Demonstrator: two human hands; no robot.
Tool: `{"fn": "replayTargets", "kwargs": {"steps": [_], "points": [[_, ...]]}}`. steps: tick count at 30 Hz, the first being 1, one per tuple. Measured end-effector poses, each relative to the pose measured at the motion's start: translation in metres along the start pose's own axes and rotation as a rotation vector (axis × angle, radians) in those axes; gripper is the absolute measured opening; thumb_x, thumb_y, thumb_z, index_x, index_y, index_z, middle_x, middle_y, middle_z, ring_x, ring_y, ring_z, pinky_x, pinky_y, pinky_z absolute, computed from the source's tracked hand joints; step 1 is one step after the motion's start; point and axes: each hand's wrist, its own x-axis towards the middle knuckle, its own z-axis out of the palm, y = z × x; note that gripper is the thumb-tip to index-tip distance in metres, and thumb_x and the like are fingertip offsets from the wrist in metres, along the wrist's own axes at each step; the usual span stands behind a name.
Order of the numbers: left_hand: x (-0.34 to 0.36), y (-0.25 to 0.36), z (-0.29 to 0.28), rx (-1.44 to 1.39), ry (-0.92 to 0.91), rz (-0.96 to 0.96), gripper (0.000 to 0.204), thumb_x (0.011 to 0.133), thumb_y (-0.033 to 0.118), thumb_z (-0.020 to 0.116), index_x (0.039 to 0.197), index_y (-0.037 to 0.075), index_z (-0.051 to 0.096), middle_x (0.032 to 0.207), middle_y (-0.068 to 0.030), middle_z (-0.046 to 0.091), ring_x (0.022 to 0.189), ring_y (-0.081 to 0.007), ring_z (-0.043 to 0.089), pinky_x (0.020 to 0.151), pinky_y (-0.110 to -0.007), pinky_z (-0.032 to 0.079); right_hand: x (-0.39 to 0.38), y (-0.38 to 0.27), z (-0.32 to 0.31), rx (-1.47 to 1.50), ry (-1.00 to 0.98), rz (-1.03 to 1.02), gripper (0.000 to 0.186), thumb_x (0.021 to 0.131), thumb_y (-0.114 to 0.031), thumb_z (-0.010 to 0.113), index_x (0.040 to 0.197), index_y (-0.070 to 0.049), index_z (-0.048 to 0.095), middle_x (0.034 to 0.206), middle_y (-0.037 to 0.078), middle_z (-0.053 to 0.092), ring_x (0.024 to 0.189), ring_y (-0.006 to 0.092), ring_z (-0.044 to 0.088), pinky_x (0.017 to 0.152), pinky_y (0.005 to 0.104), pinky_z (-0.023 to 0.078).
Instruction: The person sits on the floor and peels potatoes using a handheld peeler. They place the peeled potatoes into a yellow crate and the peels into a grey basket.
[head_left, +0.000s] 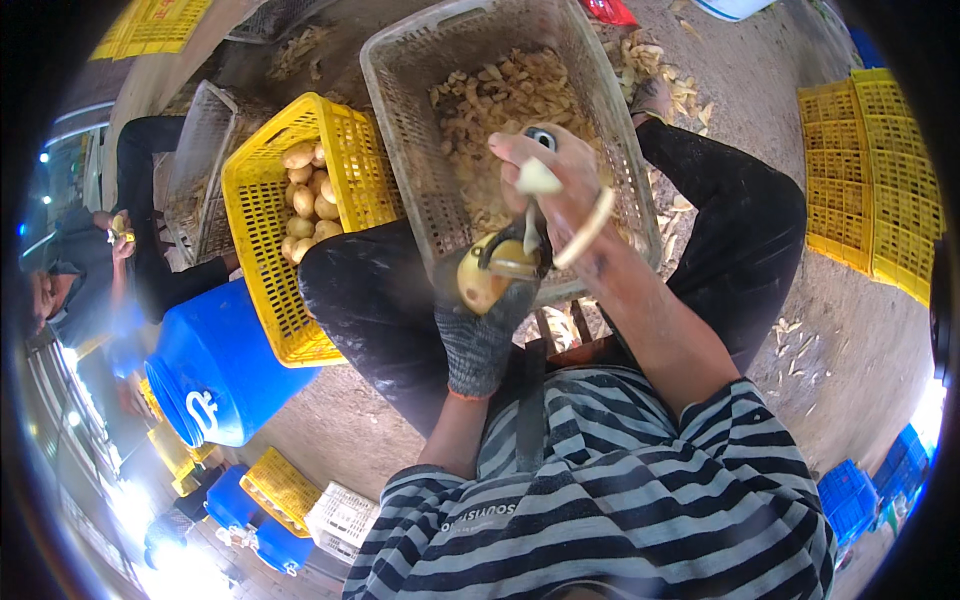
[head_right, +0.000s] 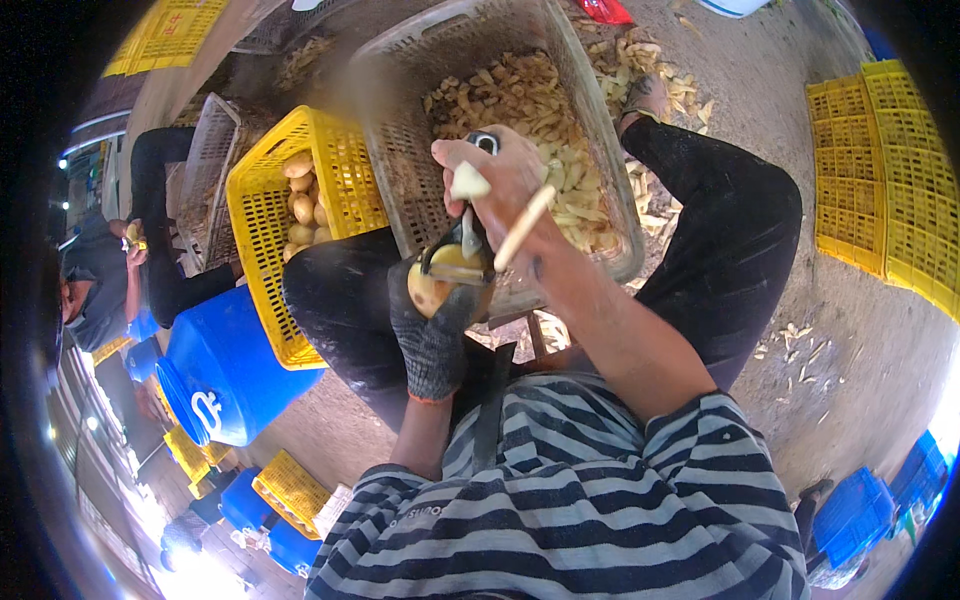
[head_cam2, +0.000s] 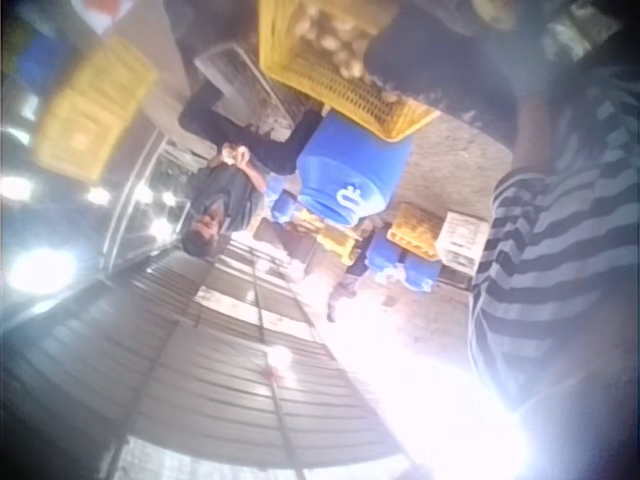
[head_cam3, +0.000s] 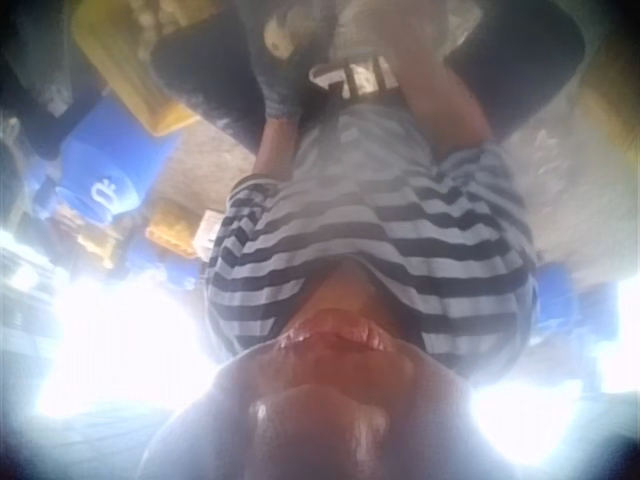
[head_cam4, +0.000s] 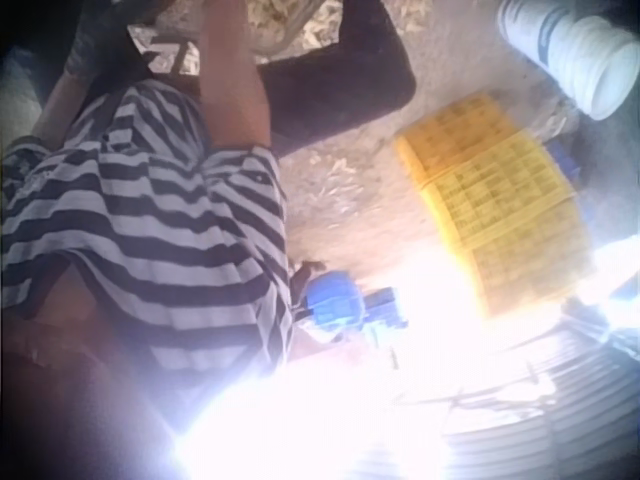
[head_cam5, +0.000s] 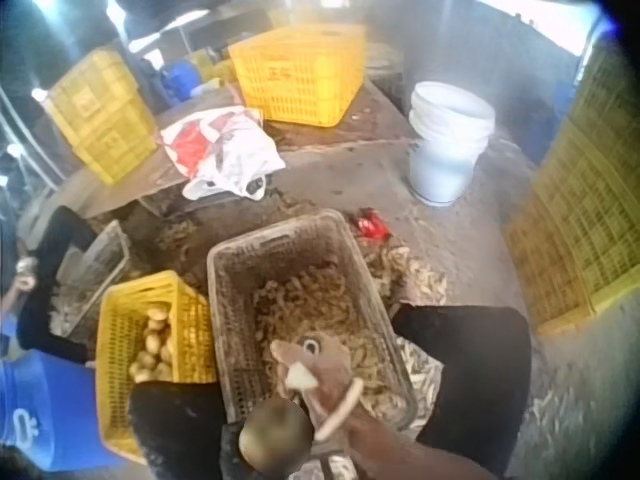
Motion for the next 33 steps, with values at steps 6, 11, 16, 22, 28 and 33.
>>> {"fn": "replayTargets", "kwargs": {"steps": [6, 11, 16, 22, 28, 33], "points": [[0.003, -0.014, 0.0, -0.346, 0.076, -0.445, 0.042, 0.075, 0.013, 0.073, 0.111, 0.003, 0.053, 0.099, -0.0075, 0.059, 0.085, -0.0172, 0.061, 0.065, -0.026, 0.053, 0.045, 0.055, -0.032, -0.178, 0.066, 0.063, 0.03, 0.075, -0.019, 0.071, 0.085, 0.004, 0.052, 0.062, 0.008, 0.056, 0.045, 0.0197, 0.054, 0.042, 0.0312, 0.045], [0.005, -0.022, -0.012, -0.564, 0.033, -0.55, 0.05, 0.083, 0.03, 0.064, 0.123, 0.005, 0.047, 0.109, -0.0131, 0.059, 0.091, -0.0296, 0.062, 0.072, -0.045, 0.056, 0.066, 0.041, -0.067, -0.212, 0.434, -0.035, 0.036, 0.076, -0.02, 0.071, 0.098, 0.002, 0.053, 0.061, 0.009, 0.056, 0.044, 0.0186, 0.055, 0.04, 0.0303, 0.044], [0.017, -0.024, -0.014, -0.699, 0.067, -0.75, 0.059, 0.081, 0.048, 0.061, 0.12, 0.006, 0.049, 0.106, -0.0164, 0.06, 0.087, -0.0318, 0.062, 0.069, -0.045, 0.057, 0.057, 0.023, -0.087, 0.108, 0.23, -0.011, 0.024, 0.078, -0.013, 0.071, 0.09, 0.003, 0.058, 0.06, 0.001, 0.051, 0.047, 0.0124, 0.047, 0.044, 0.0247, 0.038], [0.022, -0.019, -0.009, -0.865, 0.029, -0.812, 0.058, 0.084, 0.048, 0.059, 0.125, 0.008, 0.048, 0.116, -0.0161, 0.056, 0.1, -0.0333, 0.058, 0.084, -0.048, 0.051, 0.005, 0.028, -0.026, 0.102, 0.137, -0.036, 0.023, 0.075, -0.014, 0.072, 0.075, -0.003, 0.052, 0.059, 0.004, 0.054, 0.046, 0.0131, 0.05, 0.042, 0.0249, 0.041], [0.022, -0.036, -0.022, -0.765, -0.098, -0.741, 0.055, 0.087, 0.044, 0.056, 0.126, 0.007, 0.047, 0.121, -0.0166, 0.054, 0.11, -0.034, 0.054, 0.091, -0.052, 0.047, 0.017, 0.038, -0.036, 0.185, 0.045, 0.031, 0.024, 0.075, -0.018, 0.074, 0.074, -0.004, 0.055, 0.06, 0.003, 0.054, 0.046, 0.0128, 0.05, 0.042, 0.0258, 0.042], [0.021, -0.029, -0.013, -0.773, -0.043, -0.827, 0.056, 0.088, 0.045, 0.055, 0.126, 0.005, 0.046, 0.119, -0.0169, 0.055, 0.104, -0.0327, 0.058, 0.084, -0.049, 0.052, 0.019, 0.043, -0.04, 0.157, 0.082, 0.041, 0.023, 0.075, -0.02, 0.074, 0.078, -0.004, 0.058, 0.061, 0.002, 0.055, 0.049, 0.0118, 0.052, 0.045, 0.0246, 0.041]]}}
